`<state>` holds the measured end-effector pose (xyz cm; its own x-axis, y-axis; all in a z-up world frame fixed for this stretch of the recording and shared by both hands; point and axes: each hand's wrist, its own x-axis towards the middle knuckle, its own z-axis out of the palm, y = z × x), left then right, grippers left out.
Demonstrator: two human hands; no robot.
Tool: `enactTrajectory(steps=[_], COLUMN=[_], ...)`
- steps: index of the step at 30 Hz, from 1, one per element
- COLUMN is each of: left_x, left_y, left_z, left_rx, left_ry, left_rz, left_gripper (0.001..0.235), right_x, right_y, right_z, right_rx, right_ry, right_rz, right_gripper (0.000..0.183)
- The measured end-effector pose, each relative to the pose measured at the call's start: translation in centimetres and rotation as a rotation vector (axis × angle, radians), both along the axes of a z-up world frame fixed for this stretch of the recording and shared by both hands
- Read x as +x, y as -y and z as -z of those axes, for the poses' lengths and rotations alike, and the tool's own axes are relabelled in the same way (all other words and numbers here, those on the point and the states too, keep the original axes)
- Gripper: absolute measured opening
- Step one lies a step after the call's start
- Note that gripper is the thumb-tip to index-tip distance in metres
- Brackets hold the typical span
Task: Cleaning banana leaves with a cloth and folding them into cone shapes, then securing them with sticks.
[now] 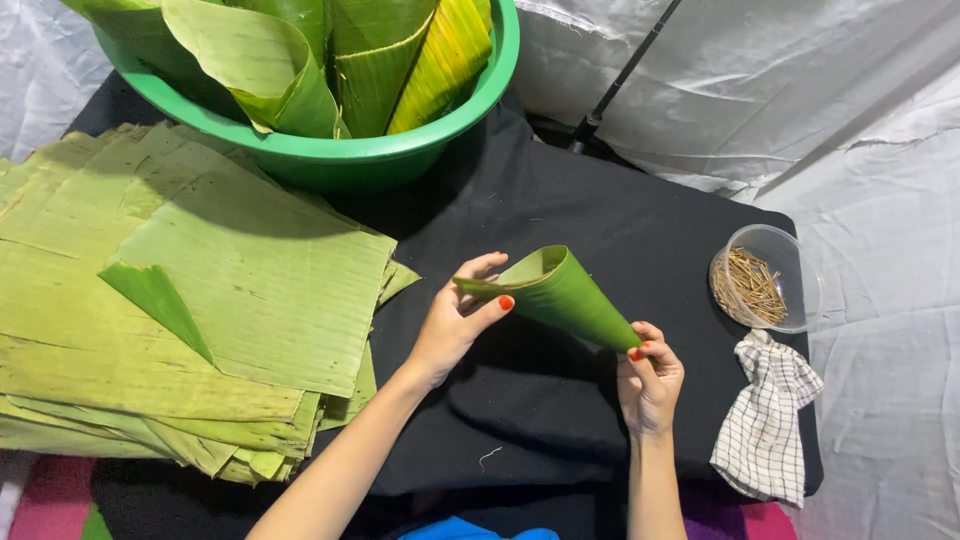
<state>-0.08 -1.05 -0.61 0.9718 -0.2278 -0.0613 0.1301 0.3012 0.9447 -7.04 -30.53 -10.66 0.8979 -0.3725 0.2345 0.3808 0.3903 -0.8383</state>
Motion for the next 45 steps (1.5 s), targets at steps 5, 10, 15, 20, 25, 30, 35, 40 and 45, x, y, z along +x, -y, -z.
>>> enactTrajectory(steps=[5, 10, 15, 20, 25, 30, 35, 40, 45], left_x=[0.5, 0.6, 1.2, 1.8, 1.5, 0.9, 0.2, 0.1, 0.0], left_y=[-0.3, -0.3, -0.3, -0.1, 0.2, -0.1, -0.2, -0.2, -0.2], left_z=[0.7, 0.1, 2.1, 5.7, 4.2, 2.2, -0.8, -1.2, -1.0], left_rx=[-0.082, -0.249, -0.304, -0.240, -0.199, -0.163, -0.098, -0.145, -0.210], left_ry=[-0.048, -0.219, -0.438, -0.599, -0.586, -0.233, -0.005, 0.140, 0.104], left_rz=[0.096, 0.144, 0.100, 0.013, -0.041, -0.053, -0.001, 0.051, 0.124], left_gripper=[0.072, 0.071, 0.063, 0.046, 0.045, 0.034, 0.030, 0.033, 0.043], right_x=[-0.1, -0.1, -0.3, -0.4, 0.1, 0.2, 0.6, 0.7, 0.5], right_y=[0.0, -1.1, -2.3, -1.6, -1.1, -2.5, -1.1, -0.8, -1.2], right_z=[-0.1, -1.8, -3.4, -2.8, -2.4, -4.3, -2.1, -2.1, -3.3], right_rx=[0.003, 0.026, 0.052, 0.077, 0.092, 0.039, 0.026, 0.054, 0.134], right_ry=[0.002, 0.017, 0.024, 0.025, -0.003, -0.237, -0.325, -0.311, -0.289], right_rz=[0.004, -0.015, -0.041, -0.071, -0.107, -0.137, -0.137, -0.144, -0.188], right_gripper=[0.015, 0.020, 0.036, 0.039, 0.031, 0.036, 0.042, 0.033, 0.029])
